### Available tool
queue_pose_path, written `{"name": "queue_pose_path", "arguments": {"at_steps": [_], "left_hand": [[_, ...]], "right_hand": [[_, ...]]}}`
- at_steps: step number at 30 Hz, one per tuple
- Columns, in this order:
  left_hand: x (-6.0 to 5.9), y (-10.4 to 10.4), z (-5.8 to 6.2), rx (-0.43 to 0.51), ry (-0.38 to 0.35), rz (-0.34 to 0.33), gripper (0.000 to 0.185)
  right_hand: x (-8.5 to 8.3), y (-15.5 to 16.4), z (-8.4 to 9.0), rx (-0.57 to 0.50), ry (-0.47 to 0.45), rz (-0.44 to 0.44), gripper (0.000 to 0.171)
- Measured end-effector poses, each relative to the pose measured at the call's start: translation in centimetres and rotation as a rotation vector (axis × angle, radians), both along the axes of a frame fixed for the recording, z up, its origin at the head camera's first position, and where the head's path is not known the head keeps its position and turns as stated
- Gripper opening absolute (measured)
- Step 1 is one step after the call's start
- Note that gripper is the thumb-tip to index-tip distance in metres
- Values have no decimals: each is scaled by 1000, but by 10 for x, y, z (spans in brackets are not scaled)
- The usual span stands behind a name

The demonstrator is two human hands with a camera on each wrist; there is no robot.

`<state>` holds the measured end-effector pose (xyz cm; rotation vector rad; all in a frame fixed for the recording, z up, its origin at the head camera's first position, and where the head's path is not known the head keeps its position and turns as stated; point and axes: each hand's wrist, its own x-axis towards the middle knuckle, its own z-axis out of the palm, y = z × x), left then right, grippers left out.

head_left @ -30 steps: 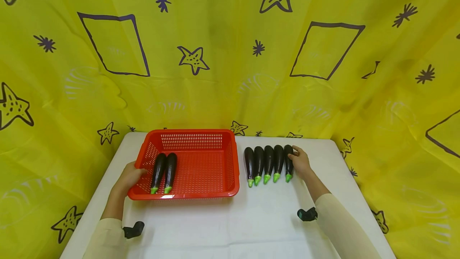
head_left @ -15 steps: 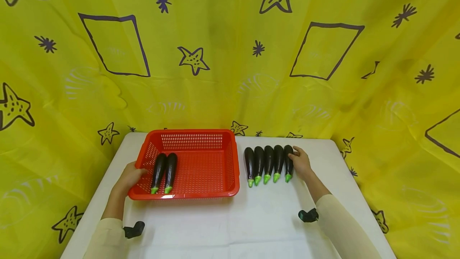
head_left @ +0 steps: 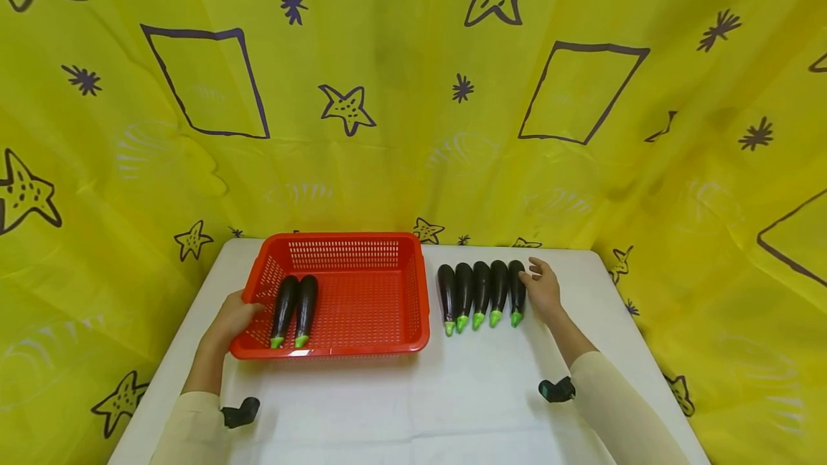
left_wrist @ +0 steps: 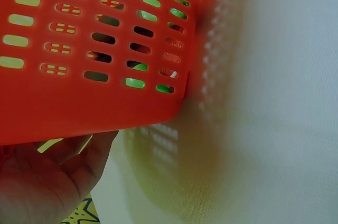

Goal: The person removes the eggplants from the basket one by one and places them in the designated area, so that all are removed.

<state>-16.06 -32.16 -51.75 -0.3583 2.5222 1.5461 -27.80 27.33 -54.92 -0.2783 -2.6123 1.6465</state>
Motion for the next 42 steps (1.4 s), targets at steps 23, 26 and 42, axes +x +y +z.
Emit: {"name": "queue_pose_path", "arguments": {"at_steps": [23,26,42], "left_hand": [[0,0,0,7,-4,-5,40],[0,0,0,9,-7,-5,41],[1,0,1,16,4,-5,41]], "right_hand": [[40,-72,31,-150,115,182,56],[54,-88,50,-173,111,217,55],[63,-133,41,-252,173,312,52]]}}
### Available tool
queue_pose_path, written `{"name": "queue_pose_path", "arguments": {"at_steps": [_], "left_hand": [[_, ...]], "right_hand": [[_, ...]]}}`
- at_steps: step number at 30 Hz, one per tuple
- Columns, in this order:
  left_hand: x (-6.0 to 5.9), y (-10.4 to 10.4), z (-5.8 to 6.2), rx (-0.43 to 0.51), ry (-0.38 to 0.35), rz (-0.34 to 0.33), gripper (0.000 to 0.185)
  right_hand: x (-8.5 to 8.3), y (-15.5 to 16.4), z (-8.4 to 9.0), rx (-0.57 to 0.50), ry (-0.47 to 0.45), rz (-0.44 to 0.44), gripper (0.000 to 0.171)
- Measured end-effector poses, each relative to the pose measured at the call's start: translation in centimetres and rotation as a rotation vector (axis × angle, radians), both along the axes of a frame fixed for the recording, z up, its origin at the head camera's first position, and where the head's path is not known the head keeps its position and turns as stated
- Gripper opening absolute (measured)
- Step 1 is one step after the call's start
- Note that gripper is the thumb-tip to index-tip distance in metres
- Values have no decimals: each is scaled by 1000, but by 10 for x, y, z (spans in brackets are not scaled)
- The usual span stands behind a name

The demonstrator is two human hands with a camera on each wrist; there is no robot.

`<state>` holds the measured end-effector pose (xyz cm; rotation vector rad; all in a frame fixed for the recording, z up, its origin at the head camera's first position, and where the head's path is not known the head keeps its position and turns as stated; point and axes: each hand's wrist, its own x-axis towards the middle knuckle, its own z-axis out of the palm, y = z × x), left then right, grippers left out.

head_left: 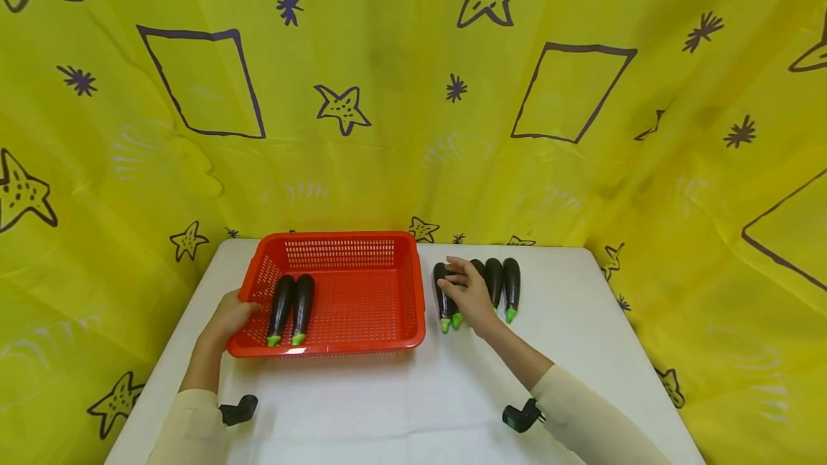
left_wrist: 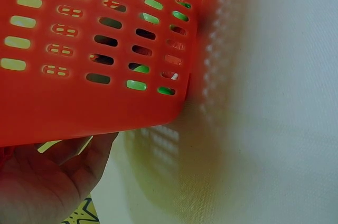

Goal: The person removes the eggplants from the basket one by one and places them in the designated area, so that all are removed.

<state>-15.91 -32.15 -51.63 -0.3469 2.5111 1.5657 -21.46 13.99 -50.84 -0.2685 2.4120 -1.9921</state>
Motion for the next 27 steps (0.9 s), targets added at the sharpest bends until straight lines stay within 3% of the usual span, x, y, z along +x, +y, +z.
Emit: {"name": "queue_pose_path", "arguments": {"at_steps": [10,18,27], "left_hand": [[-2,0,1,-19,-8,-3,41],[-2,0,0,-32,-17,-8,40],[-2,0,2,-30,-19,-6,41]], "right_hand": [[5,-30,5,-108,76,93,51],[7,-54,7,-150,23,142,53],[4,-81,9,-146,28,196,52]]}}
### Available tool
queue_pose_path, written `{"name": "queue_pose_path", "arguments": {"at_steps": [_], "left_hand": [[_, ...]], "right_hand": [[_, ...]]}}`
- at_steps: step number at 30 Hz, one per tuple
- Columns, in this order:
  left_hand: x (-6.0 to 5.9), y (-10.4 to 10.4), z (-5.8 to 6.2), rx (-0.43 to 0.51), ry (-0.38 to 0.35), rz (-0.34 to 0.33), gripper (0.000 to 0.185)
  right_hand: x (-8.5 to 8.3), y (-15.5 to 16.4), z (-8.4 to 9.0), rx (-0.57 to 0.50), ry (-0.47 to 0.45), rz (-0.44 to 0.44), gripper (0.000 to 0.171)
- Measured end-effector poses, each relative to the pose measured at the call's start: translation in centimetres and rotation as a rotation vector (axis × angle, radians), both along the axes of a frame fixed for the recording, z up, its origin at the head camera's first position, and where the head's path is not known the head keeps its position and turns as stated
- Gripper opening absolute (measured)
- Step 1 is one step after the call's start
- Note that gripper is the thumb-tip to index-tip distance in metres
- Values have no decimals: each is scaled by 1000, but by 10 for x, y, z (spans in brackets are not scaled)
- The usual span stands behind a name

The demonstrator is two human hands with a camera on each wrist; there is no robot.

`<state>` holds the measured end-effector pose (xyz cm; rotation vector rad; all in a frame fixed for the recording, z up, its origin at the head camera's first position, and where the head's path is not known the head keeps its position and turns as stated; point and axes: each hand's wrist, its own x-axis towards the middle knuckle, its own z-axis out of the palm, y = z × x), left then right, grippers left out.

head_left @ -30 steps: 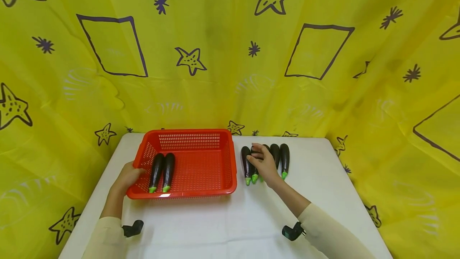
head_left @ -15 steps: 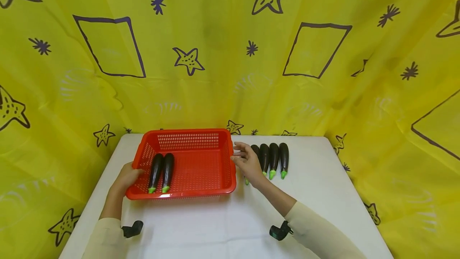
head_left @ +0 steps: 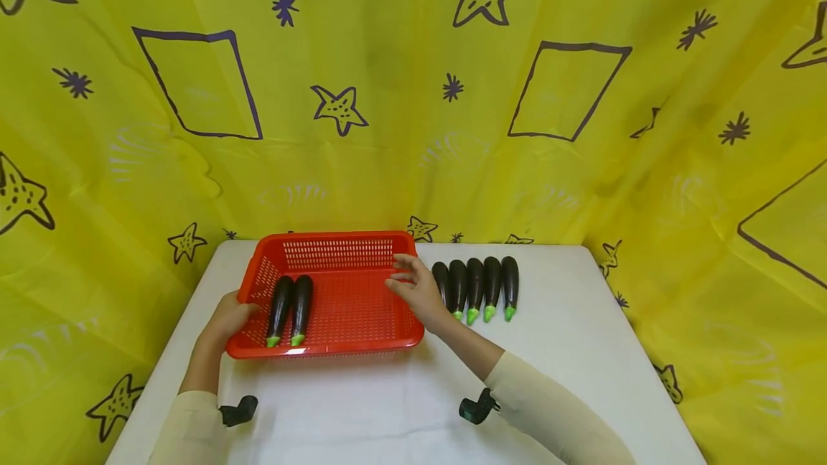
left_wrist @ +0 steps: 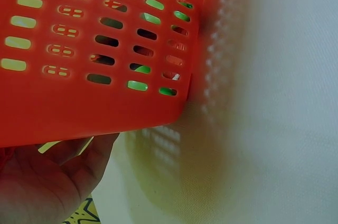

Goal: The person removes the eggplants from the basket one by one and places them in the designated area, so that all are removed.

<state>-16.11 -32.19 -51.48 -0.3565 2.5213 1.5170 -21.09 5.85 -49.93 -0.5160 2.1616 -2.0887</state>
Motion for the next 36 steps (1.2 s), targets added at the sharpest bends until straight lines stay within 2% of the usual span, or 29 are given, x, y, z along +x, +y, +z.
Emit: {"name": "queue_pose_path", "arguments": {"at_steps": [9,16,20,27,36], "left_hand": [[0,0,0,-1,8,5,42],[-1,2,0,26,6,4,41],[-1,2,-1,28,2,3,43],[-3,-2,0,0,-1,1,41],[-2,-2,-2,27,2,12,41]], "right_hand": [[-1,-24,3,40,17,40,57],[15,-37,33,79,-49,69,55],[17,-44,37,89,-74,90,55],[-8,-66,-9,104,-87,94,61],[-9,-84,-11,136,-116,112,61]]}}
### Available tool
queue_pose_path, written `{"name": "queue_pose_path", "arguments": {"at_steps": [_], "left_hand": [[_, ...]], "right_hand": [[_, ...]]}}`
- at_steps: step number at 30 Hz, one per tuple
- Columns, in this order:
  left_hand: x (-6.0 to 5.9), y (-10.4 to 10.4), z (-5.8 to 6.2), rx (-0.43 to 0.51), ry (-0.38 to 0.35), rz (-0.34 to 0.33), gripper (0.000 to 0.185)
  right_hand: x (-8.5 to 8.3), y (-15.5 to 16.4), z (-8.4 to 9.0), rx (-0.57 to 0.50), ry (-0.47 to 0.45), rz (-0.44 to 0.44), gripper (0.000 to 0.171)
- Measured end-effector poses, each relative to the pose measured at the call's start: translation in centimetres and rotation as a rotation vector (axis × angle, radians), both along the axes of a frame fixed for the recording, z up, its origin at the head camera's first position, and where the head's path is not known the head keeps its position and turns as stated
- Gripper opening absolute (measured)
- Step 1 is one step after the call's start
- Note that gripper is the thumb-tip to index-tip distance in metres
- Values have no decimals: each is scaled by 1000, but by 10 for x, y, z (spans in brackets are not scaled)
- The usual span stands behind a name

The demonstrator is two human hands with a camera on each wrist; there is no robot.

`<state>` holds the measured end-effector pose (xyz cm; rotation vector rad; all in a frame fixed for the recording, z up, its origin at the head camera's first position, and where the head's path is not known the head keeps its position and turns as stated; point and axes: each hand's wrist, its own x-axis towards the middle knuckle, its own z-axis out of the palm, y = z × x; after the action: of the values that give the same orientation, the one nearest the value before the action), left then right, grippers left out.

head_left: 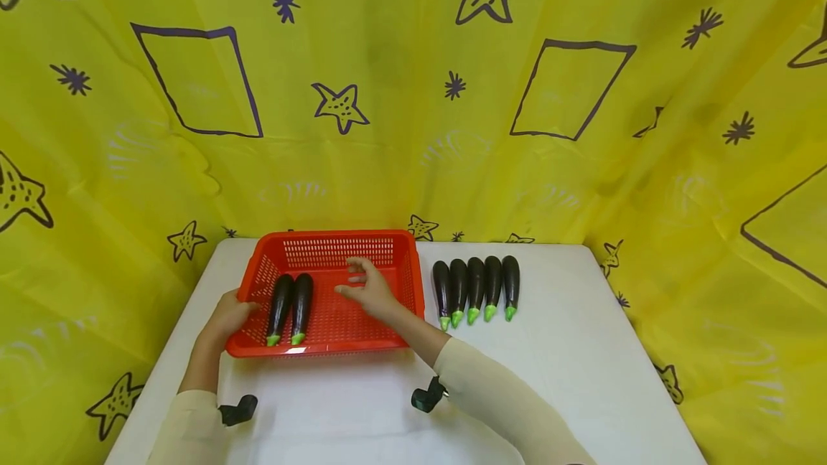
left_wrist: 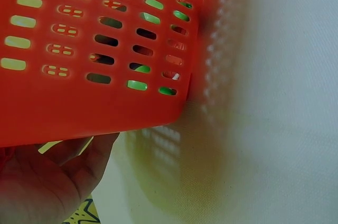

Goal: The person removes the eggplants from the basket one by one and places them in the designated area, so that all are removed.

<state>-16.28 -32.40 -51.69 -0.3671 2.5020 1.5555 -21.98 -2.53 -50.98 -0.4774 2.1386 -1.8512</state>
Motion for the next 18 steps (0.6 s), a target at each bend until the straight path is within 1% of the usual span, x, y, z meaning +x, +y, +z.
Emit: {"name": "queue_pose_path", "arguments": {"at_steps": [3,14,18], "left_hand": [[1,1,0,4,2,1,41],[0,1,0,-2,-2,-3,42],[0,1,1,-1,0,-3,42]], "right_hand": [[-1,-5,-2,7,-13,16,61],[-6,-23,-4,41,-26,52,63],[-8,-29,-6,43,-24,69,61]]}}
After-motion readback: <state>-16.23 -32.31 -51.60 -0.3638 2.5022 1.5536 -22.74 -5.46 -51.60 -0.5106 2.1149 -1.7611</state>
